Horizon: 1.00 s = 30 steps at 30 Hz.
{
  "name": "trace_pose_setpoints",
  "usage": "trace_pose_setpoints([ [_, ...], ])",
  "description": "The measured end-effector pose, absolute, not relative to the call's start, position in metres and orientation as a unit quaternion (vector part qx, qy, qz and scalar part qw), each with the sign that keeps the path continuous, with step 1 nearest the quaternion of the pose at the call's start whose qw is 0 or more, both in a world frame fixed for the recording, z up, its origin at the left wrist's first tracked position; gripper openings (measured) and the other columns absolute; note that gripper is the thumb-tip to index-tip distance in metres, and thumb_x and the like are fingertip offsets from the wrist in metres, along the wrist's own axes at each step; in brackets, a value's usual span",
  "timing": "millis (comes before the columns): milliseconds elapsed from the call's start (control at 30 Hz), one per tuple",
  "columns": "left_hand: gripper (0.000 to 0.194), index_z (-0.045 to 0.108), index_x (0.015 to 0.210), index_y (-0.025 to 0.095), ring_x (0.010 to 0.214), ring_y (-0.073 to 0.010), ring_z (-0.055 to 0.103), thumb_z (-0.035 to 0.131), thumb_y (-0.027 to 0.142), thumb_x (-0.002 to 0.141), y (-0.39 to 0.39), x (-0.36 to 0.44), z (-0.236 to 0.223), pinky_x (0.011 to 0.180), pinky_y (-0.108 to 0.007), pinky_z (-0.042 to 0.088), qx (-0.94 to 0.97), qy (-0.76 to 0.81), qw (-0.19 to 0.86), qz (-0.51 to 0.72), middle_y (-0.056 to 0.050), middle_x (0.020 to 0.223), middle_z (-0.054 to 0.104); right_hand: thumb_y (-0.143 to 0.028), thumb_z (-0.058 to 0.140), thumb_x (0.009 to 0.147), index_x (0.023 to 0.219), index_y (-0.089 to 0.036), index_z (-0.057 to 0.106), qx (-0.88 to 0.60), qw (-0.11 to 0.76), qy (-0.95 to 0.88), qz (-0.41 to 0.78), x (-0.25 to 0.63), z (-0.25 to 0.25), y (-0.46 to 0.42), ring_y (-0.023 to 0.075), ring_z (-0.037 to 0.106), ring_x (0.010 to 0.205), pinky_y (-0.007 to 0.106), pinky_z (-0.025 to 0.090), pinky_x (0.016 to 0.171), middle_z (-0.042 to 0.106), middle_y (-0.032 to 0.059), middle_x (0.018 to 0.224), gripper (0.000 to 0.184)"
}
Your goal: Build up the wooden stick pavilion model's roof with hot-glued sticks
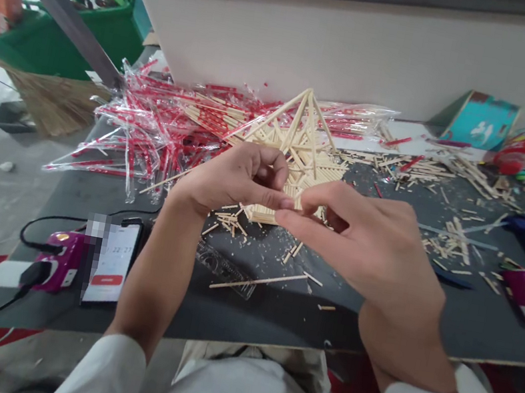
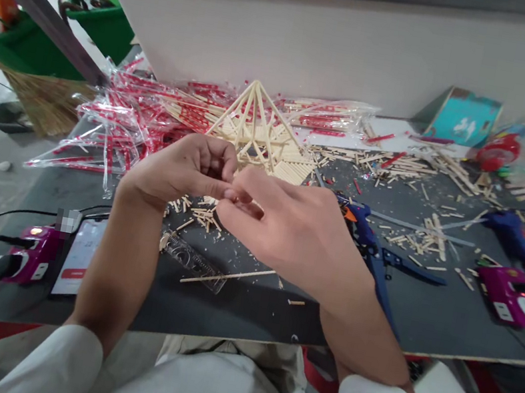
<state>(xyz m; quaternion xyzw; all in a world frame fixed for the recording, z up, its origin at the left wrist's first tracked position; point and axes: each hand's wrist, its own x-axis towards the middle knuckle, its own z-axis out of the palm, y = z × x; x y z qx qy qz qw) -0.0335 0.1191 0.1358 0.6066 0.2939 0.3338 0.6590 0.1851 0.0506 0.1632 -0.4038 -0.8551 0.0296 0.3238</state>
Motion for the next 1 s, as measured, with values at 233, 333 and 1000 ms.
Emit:
trace_pose_setpoints([
  [233, 0.035, 0.067, 0.073, 0.016, 0.059, -0.0086, 0.058, 0.100, 0.015, 0.060, 0.118, -0.031, 0.136, 0.050, -0.018, 0.044, 0.600, 0.301, 0.662, 0.333, 0.000, 0.067, 0.063, -0.021, 0.059, 0.101, 0.088, -0.026, 0.068, -0.358, 0.336, -0.871, 0.036, 0.183, 0.167, 0.050, 0.0088, 0.061, 0.059, 0.028, 0.037, 0.052, 0.072, -0.0050, 0.075, 0.017],
  [333, 0.033, 0.068, 0.073, 0.016, 0.058, -0.0082, 0.057, 0.098, 0.014, 0.061, 0.119, -0.030, 0.134, 0.050, -0.018, 0.043, 0.602, 0.301, 0.658, 0.338, 0.000, 0.068, 0.063, -0.016, 0.054, 0.103, 0.097, -0.028, 0.073, -0.335, 0.310, -0.890, -0.015, 0.184, 0.167, 0.051, 0.0095, 0.066, 0.068, 0.027, 0.039, 0.056, 0.078, -0.0029, 0.093, 0.023],
  [1000, 0.028, 0.074, 0.105, 0.016, 0.052, -0.0057, 0.053, 0.080, 0.019, 0.077, 0.105, -0.022, 0.147, 0.044, -0.017, 0.036, 0.641, 0.376, 0.605, 0.287, 0.002, 0.067, 0.067, -0.014, 0.057, 0.105, 0.111, -0.025, 0.069, -0.317, 0.288, -0.899, -0.090, 0.199, 0.162, 0.056, 0.0091, 0.072, 0.087, 0.023, 0.044, 0.064, 0.078, -0.0025, 0.109, 0.017],
])
